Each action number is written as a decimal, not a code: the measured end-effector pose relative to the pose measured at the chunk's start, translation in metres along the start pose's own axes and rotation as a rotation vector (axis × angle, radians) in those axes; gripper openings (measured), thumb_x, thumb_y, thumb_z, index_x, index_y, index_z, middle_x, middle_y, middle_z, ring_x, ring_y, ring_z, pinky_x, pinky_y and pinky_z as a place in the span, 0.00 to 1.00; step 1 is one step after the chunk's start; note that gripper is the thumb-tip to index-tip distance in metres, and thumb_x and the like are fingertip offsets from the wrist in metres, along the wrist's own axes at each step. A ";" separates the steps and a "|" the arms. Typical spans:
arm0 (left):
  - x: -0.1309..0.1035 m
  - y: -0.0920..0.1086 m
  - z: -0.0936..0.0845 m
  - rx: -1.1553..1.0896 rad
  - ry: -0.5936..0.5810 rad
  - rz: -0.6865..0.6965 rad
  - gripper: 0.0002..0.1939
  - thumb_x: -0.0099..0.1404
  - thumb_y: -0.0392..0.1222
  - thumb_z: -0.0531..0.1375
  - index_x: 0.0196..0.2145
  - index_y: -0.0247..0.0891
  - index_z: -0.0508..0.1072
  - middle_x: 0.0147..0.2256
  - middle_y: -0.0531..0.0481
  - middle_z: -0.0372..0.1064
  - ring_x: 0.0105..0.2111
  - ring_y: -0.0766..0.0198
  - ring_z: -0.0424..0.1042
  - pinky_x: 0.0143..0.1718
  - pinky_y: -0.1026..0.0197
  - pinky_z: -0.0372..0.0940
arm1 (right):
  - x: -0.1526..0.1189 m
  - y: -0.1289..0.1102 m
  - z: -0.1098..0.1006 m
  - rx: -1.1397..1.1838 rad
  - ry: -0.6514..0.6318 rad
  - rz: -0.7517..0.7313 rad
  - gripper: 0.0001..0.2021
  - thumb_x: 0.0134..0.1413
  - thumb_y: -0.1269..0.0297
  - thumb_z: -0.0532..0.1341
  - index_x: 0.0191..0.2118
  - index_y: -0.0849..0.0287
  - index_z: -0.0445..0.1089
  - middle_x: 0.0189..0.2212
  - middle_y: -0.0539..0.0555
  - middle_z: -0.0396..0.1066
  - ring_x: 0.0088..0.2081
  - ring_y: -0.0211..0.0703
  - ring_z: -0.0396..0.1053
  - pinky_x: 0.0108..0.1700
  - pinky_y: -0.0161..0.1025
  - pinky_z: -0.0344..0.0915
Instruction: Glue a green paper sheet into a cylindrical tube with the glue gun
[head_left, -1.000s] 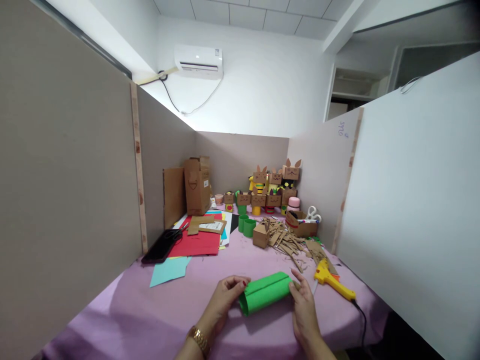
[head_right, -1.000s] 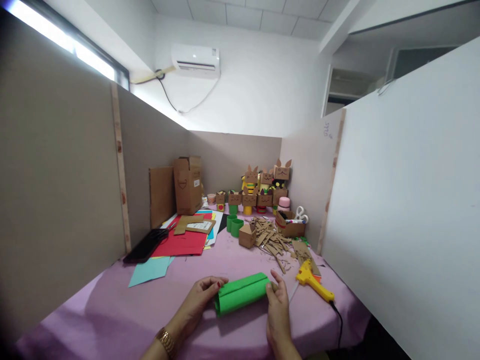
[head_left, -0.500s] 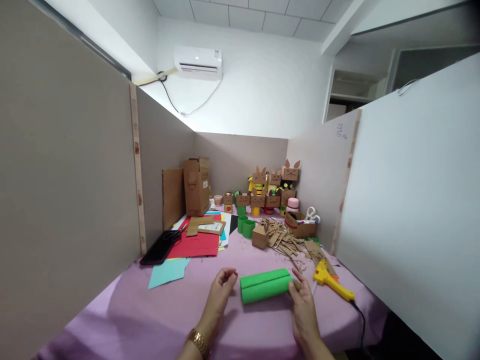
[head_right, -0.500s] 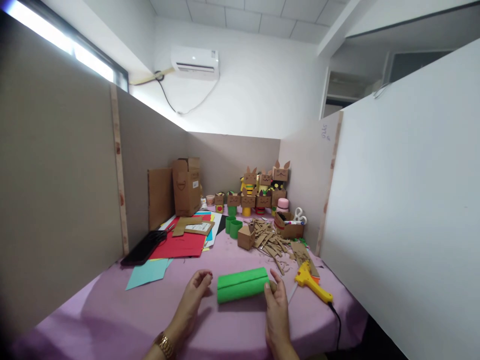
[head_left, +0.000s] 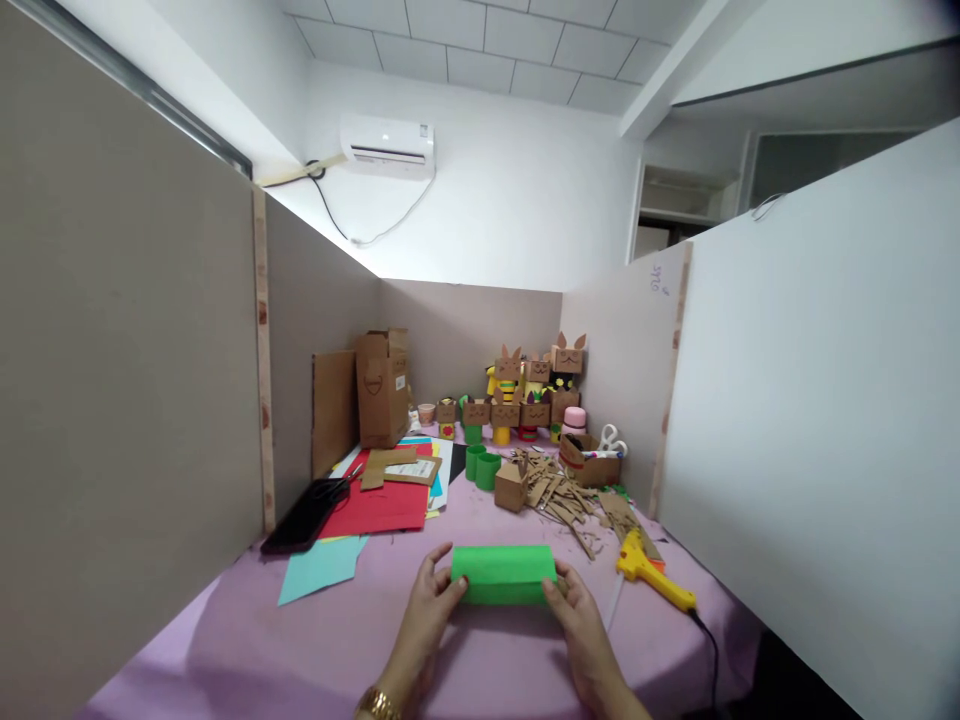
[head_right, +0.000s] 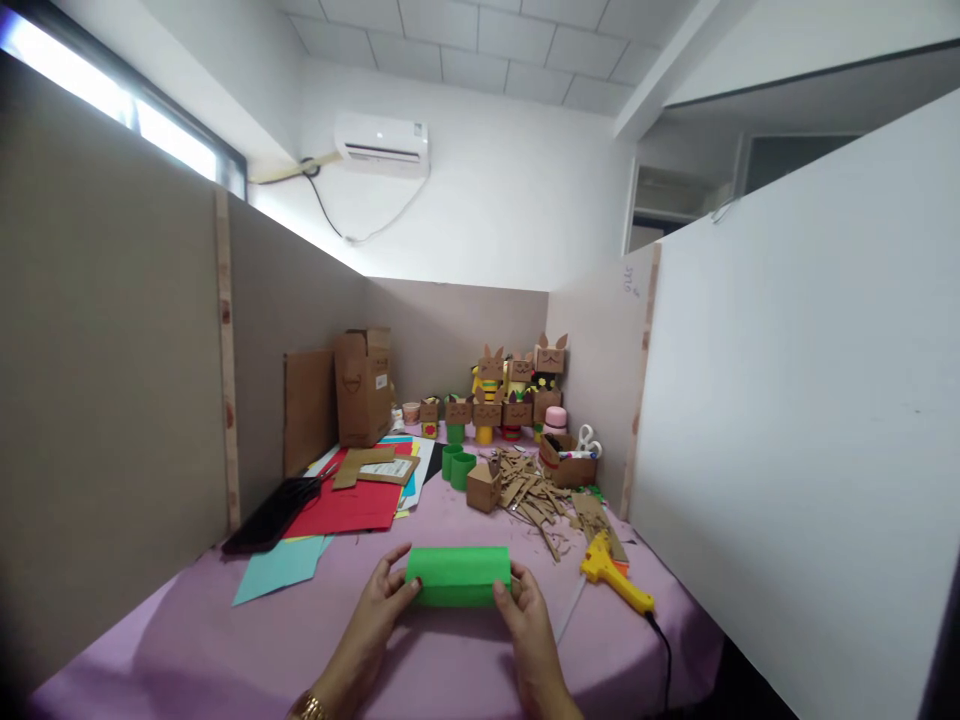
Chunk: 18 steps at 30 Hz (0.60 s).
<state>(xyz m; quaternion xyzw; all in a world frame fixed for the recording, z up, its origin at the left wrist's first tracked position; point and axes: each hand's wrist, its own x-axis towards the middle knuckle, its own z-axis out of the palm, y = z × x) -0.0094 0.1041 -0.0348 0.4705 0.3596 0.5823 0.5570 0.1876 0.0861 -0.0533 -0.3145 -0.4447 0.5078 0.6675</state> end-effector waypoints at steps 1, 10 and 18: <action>0.000 0.000 0.001 -0.007 -0.016 -0.007 0.41 0.46 0.51 0.69 0.52 0.37 0.53 0.34 0.46 0.76 0.35 0.59 0.74 0.39 0.60 0.63 | 0.000 0.000 0.000 -0.001 -0.010 0.000 0.21 0.43 0.51 0.69 0.42 0.55 0.69 0.39 0.55 0.78 0.41 0.46 0.72 0.48 0.42 0.63; 0.000 -0.002 0.004 -0.014 -0.127 0.001 0.27 0.44 0.46 0.72 0.40 0.34 0.70 0.35 0.43 0.77 0.35 0.58 0.73 0.38 0.60 0.65 | -0.002 -0.003 0.007 -0.012 -0.122 0.007 0.18 0.43 0.52 0.68 0.40 0.57 0.75 0.35 0.55 0.78 0.39 0.48 0.72 0.46 0.44 0.64; 0.003 -0.005 0.001 -0.013 -0.097 0.024 0.25 0.44 0.46 0.71 0.39 0.36 0.70 0.35 0.45 0.76 0.35 0.59 0.73 0.38 0.60 0.65 | -0.001 -0.003 0.005 -0.034 -0.089 0.019 0.16 0.46 0.50 0.66 0.34 0.59 0.77 0.28 0.52 0.78 0.35 0.49 0.72 0.43 0.44 0.65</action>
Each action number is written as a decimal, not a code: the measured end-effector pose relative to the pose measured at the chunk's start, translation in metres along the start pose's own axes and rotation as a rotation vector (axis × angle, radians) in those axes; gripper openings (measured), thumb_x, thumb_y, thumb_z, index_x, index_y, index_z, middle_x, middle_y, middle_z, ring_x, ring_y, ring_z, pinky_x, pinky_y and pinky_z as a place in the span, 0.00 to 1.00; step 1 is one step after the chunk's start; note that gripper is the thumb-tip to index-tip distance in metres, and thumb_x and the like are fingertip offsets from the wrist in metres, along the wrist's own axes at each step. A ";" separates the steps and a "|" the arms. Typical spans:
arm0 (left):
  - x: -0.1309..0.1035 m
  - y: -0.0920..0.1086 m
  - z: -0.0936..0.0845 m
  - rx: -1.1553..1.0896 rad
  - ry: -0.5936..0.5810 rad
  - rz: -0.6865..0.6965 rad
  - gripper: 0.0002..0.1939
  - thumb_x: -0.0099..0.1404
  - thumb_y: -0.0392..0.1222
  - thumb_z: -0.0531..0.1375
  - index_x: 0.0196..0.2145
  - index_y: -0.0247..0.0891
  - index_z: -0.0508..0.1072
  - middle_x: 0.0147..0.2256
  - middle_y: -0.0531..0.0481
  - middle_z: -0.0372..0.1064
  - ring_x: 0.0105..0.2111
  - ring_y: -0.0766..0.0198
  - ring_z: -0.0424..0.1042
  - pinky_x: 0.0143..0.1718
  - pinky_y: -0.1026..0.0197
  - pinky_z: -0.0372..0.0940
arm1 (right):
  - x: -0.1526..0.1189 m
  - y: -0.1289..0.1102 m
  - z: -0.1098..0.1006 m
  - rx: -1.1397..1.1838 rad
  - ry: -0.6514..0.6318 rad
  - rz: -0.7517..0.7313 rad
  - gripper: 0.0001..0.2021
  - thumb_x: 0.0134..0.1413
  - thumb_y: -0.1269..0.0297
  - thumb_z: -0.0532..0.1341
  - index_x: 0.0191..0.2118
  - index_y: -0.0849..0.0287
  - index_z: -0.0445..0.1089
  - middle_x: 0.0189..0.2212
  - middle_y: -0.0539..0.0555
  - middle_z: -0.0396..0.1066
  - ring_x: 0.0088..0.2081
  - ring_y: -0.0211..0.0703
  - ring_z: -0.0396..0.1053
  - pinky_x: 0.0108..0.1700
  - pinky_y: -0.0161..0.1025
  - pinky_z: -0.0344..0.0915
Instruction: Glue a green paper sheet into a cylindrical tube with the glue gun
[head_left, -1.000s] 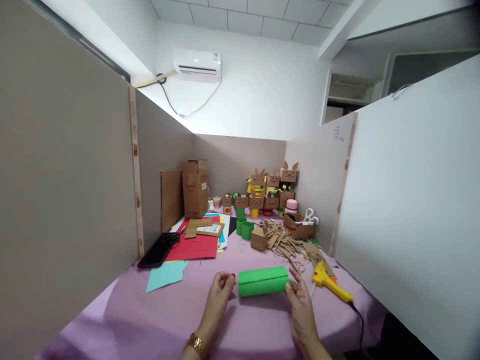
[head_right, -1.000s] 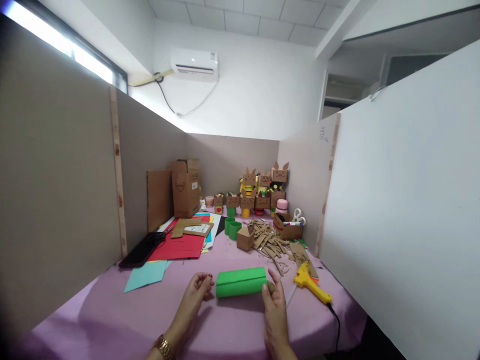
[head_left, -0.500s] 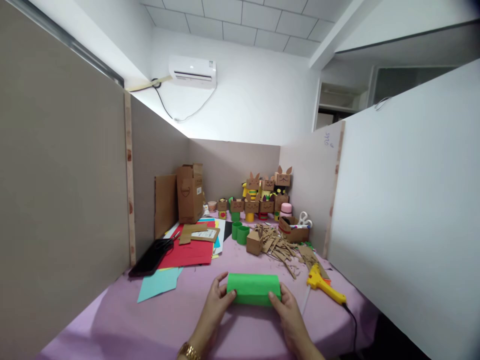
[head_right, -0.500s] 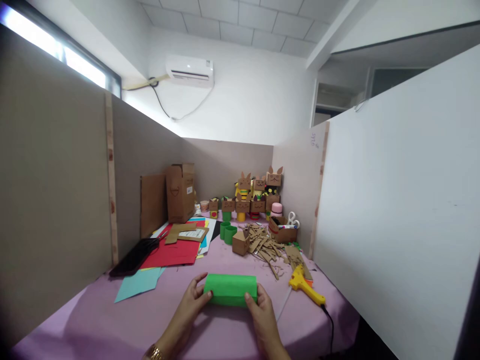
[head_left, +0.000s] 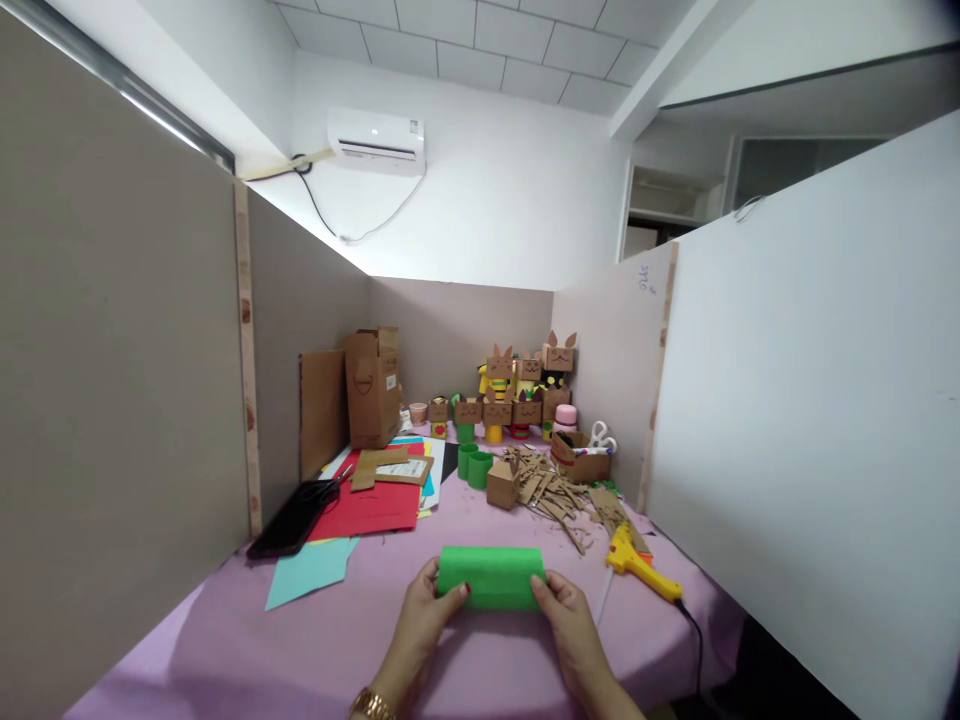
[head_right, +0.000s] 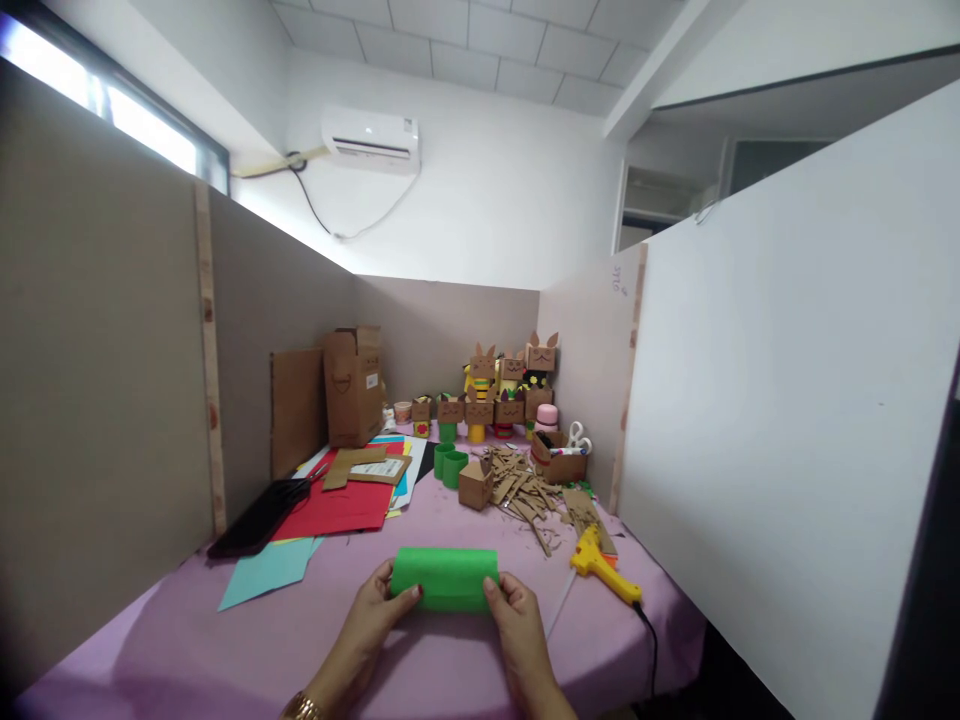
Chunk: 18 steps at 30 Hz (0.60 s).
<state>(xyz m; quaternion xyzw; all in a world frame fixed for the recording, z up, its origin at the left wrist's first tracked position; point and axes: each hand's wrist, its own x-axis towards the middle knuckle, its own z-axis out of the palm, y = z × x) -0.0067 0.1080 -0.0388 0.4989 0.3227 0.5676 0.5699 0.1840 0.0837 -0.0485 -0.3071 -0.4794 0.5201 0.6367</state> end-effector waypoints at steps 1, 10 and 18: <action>0.000 0.000 0.000 0.002 0.000 0.002 0.25 0.44 0.47 0.71 0.39 0.36 0.70 0.35 0.45 0.76 0.36 0.58 0.73 0.39 0.60 0.65 | 0.001 0.000 -0.001 -0.003 0.008 -0.002 0.16 0.48 0.50 0.65 0.33 0.58 0.77 0.28 0.52 0.78 0.35 0.48 0.72 0.43 0.43 0.65; -0.001 -0.003 0.004 0.109 0.017 0.029 0.31 0.39 0.42 0.73 0.40 0.34 0.68 0.33 0.49 0.73 0.32 0.62 0.69 0.32 0.64 0.64 | 0.001 0.008 0.001 -0.075 -0.087 0.068 0.17 0.37 0.55 0.72 0.33 0.62 0.79 0.27 0.55 0.79 0.29 0.46 0.73 0.36 0.41 0.66; -0.001 -0.003 0.005 0.076 0.021 -0.033 0.31 0.41 0.46 0.72 0.40 0.38 0.64 0.28 0.51 0.73 0.27 0.61 0.71 0.31 0.61 0.64 | 0.004 0.010 -0.003 -0.071 -0.016 0.055 0.20 0.34 0.53 0.72 0.34 0.61 0.78 0.30 0.57 0.80 0.33 0.52 0.75 0.43 0.48 0.67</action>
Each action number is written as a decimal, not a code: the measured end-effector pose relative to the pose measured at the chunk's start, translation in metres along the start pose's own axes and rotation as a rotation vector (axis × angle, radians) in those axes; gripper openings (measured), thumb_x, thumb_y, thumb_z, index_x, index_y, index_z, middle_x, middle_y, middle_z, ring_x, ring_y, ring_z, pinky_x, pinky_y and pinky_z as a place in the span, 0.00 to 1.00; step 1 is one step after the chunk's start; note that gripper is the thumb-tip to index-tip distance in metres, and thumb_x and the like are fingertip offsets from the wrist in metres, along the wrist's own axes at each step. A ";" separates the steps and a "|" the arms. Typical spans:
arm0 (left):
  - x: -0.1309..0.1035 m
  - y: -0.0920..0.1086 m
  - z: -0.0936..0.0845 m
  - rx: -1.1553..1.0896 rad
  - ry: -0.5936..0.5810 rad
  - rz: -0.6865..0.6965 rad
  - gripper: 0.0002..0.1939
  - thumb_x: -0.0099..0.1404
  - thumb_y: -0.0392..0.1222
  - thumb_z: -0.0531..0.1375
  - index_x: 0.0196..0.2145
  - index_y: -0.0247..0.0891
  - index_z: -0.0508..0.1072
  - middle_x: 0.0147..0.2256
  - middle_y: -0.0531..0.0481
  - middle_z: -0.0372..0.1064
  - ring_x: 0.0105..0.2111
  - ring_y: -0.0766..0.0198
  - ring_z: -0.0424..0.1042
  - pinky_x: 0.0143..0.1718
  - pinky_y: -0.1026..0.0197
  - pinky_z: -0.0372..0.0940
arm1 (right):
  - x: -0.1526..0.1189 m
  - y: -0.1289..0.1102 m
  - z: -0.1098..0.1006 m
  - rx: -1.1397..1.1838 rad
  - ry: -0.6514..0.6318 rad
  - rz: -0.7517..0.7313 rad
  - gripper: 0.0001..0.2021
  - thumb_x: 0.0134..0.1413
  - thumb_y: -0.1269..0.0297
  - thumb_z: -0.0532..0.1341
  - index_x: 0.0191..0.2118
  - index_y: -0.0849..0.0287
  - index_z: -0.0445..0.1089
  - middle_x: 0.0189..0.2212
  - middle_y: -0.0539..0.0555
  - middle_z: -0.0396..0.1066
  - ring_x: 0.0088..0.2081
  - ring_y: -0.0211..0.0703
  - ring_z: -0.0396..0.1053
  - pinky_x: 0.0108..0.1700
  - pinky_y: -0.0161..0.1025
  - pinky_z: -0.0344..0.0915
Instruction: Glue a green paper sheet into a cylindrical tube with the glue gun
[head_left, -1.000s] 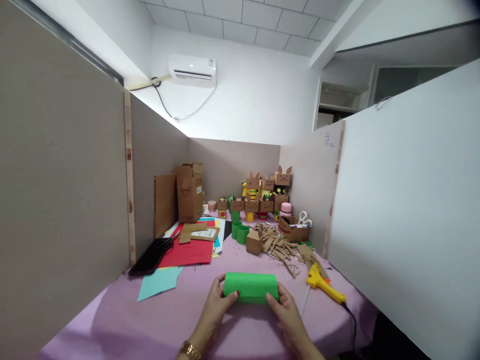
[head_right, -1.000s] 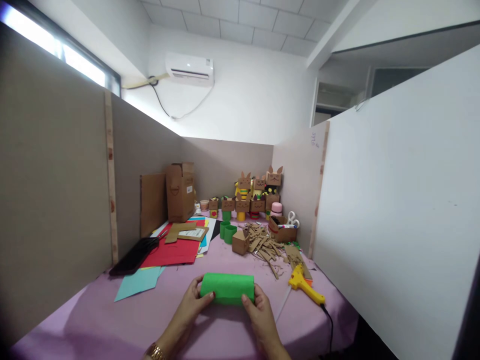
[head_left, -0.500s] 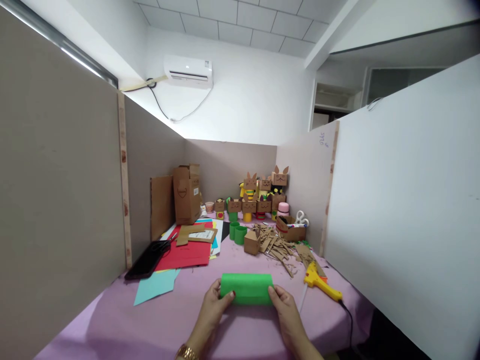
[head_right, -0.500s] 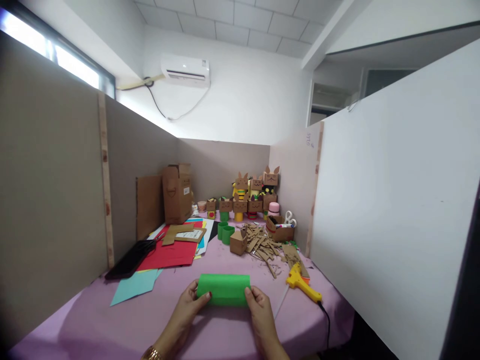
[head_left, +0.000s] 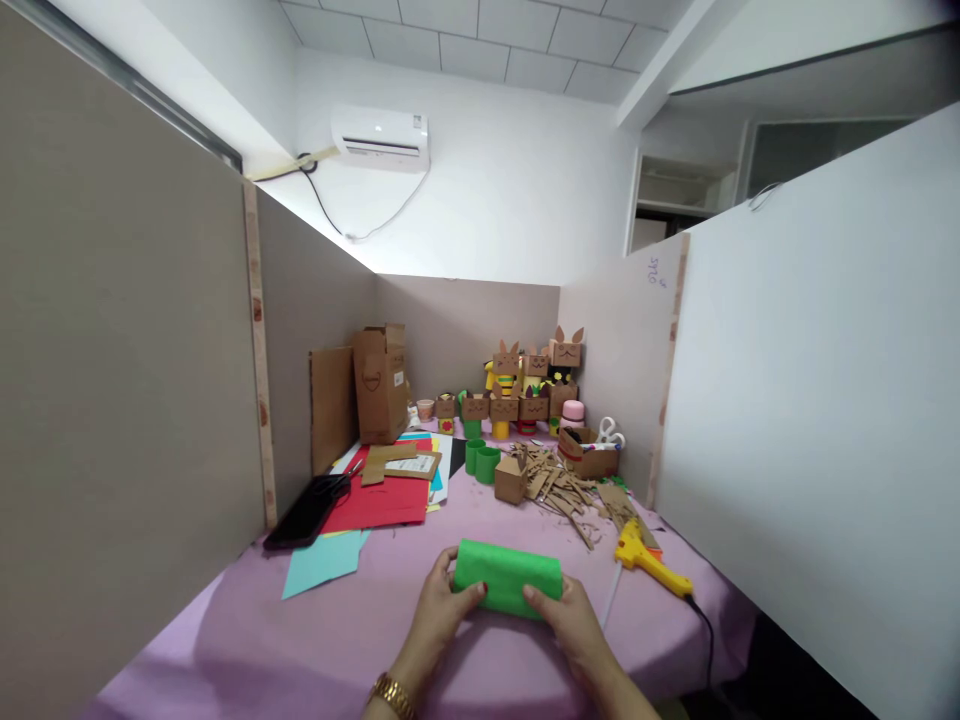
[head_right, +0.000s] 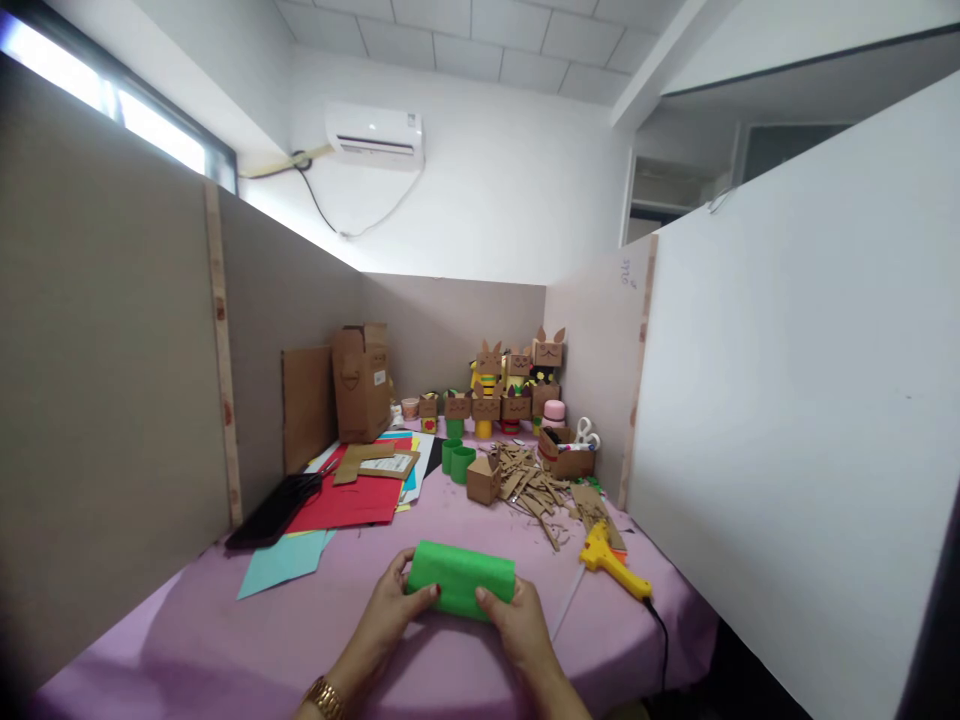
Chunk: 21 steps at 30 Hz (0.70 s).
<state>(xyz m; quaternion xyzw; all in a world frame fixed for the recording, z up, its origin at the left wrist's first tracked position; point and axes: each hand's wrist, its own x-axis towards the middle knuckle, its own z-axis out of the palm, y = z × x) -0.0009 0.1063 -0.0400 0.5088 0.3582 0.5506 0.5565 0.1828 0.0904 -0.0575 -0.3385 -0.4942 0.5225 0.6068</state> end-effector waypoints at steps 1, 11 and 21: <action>0.000 0.001 -0.001 -0.014 0.001 -0.019 0.31 0.42 0.48 0.71 0.41 0.39 0.63 0.26 0.51 0.74 0.27 0.60 0.72 0.31 0.60 0.65 | 0.000 0.000 0.000 0.003 0.022 -0.002 0.20 0.34 0.52 0.72 0.34 0.61 0.78 0.29 0.57 0.80 0.33 0.52 0.75 0.43 0.48 0.67; -0.002 0.001 -0.010 -0.066 0.103 -0.055 0.28 0.49 0.52 0.67 0.45 0.39 0.68 0.24 0.57 0.71 0.24 0.69 0.67 0.28 0.67 0.58 | -0.005 -0.008 -0.002 0.051 0.164 -0.016 0.21 0.36 0.51 0.71 0.35 0.62 0.77 0.30 0.56 0.80 0.35 0.53 0.74 0.46 0.49 0.66; -0.006 0.010 0.002 -0.076 -0.103 -0.032 0.23 0.41 0.48 0.72 0.34 0.34 0.75 0.33 0.42 0.77 0.35 0.55 0.74 0.41 0.57 0.65 | -0.005 -0.008 0.002 0.084 0.067 -0.029 0.20 0.40 0.51 0.69 0.36 0.61 0.77 0.30 0.55 0.79 0.34 0.50 0.73 0.43 0.46 0.66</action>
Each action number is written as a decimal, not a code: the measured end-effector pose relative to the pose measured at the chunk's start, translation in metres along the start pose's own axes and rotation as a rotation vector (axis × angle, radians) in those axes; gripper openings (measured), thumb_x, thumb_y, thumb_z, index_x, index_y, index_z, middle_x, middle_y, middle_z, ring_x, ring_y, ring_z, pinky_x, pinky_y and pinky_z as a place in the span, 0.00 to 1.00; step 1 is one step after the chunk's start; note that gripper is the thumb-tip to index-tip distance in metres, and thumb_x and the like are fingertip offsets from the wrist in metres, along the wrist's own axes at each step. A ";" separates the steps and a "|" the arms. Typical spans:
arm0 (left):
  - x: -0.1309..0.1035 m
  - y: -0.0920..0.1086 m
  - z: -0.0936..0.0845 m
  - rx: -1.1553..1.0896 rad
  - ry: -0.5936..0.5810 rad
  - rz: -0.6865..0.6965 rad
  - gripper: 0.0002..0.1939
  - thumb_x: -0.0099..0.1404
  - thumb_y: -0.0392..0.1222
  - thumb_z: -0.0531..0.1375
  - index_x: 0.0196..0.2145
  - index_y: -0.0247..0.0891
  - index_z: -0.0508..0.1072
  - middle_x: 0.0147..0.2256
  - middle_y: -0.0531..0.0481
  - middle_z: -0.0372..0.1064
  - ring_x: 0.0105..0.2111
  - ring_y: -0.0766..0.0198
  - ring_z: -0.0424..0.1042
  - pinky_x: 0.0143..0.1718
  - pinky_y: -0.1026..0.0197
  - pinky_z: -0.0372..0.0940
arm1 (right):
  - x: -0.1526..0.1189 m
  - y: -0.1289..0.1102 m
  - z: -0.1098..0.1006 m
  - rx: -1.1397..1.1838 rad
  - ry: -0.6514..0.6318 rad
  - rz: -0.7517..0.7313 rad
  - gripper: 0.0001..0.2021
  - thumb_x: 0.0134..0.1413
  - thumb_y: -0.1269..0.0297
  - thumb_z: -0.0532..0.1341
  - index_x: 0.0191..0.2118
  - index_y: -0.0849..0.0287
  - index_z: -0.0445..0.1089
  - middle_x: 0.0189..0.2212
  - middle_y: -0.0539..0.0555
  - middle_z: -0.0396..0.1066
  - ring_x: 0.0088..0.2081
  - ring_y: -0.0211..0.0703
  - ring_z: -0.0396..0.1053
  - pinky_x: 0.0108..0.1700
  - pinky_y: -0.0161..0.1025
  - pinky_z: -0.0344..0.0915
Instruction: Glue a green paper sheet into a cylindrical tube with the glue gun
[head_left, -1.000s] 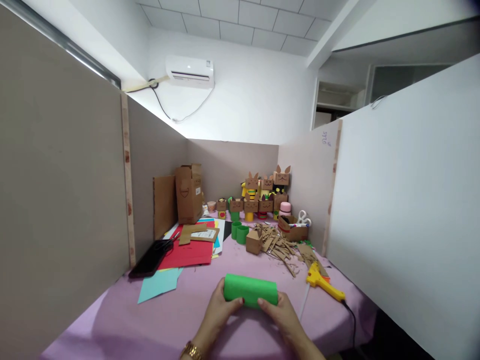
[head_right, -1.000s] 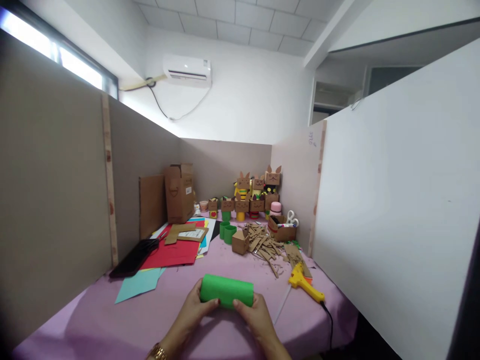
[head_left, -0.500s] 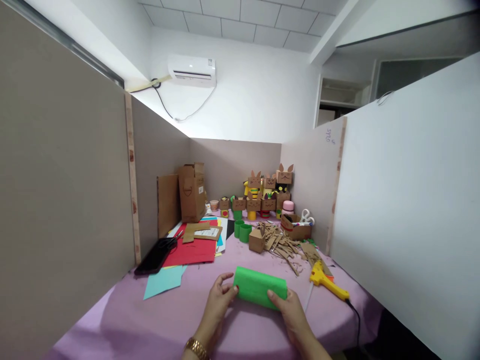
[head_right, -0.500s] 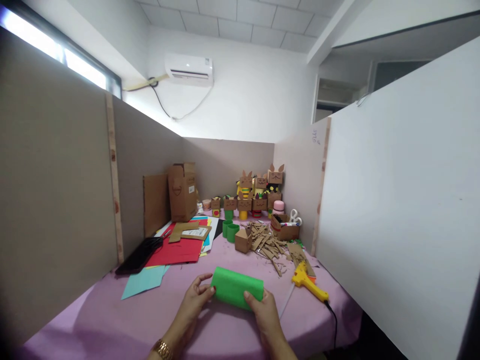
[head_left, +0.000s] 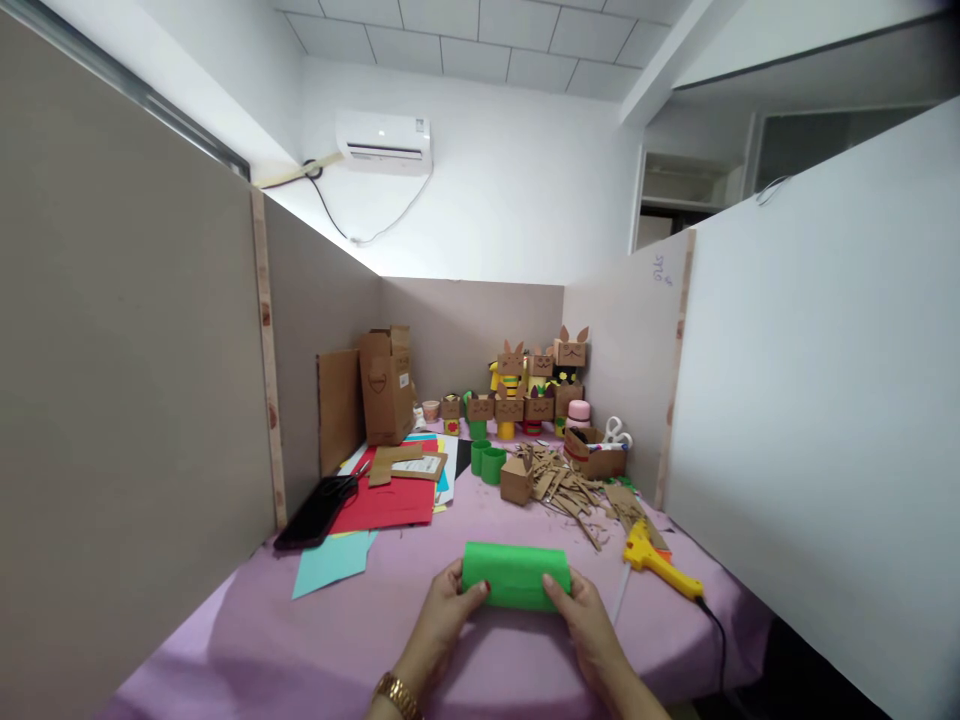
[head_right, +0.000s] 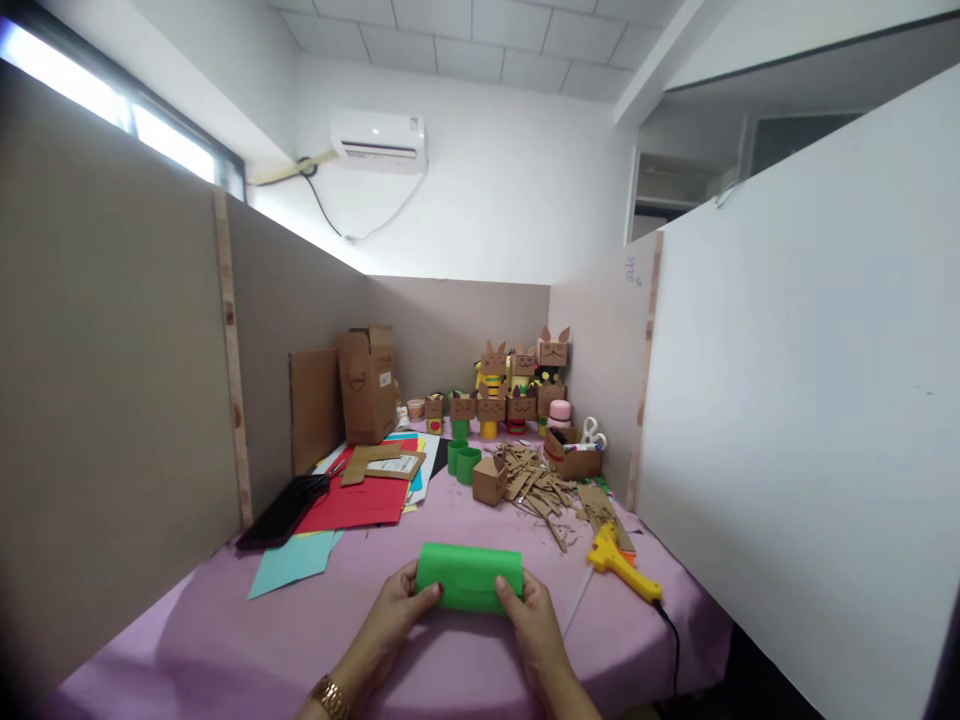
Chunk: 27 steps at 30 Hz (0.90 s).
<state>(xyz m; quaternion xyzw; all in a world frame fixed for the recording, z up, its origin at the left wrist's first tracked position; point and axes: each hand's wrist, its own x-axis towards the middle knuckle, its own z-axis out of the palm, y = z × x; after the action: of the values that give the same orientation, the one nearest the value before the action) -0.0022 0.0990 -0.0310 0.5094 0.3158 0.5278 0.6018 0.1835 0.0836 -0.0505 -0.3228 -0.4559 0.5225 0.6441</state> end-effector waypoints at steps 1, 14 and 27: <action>0.000 0.001 0.000 -0.004 -0.003 0.002 0.22 0.43 0.49 0.71 0.34 0.35 0.76 0.33 0.42 0.77 0.35 0.54 0.74 0.41 0.57 0.65 | 0.001 0.001 -0.001 0.004 0.006 -0.009 0.20 0.42 0.50 0.68 0.37 0.60 0.77 0.31 0.55 0.79 0.35 0.50 0.73 0.43 0.46 0.66; 0.001 0.002 -0.004 -0.025 -0.018 0.016 0.22 0.49 0.51 0.68 0.40 0.37 0.76 0.37 0.43 0.78 0.40 0.53 0.74 0.46 0.55 0.65 | 0.006 0.007 -0.007 -0.034 0.046 -0.065 0.19 0.45 0.50 0.67 0.39 0.59 0.75 0.33 0.53 0.78 0.37 0.48 0.72 0.43 0.41 0.65; -0.003 0.003 -0.005 -0.038 -0.035 -0.018 0.20 0.60 0.54 0.59 0.41 0.36 0.76 0.39 0.43 0.77 0.43 0.55 0.72 0.49 0.56 0.62 | 0.008 0.010 -0.010 0.004 0.189 -0.050 0.22 0.46 0.44 0.63 0.36 0.60 0.74 0.30 0.52 0.77 0.40 0.49 0.70 0.43 0.40 0.64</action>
<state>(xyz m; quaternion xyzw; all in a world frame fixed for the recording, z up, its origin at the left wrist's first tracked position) -0.0080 0.0973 -0.0297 0.5042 0.2999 0.5193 0.6214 0.1891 0.0942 -0.0612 -0.3580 -0.3998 0.4745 0.6978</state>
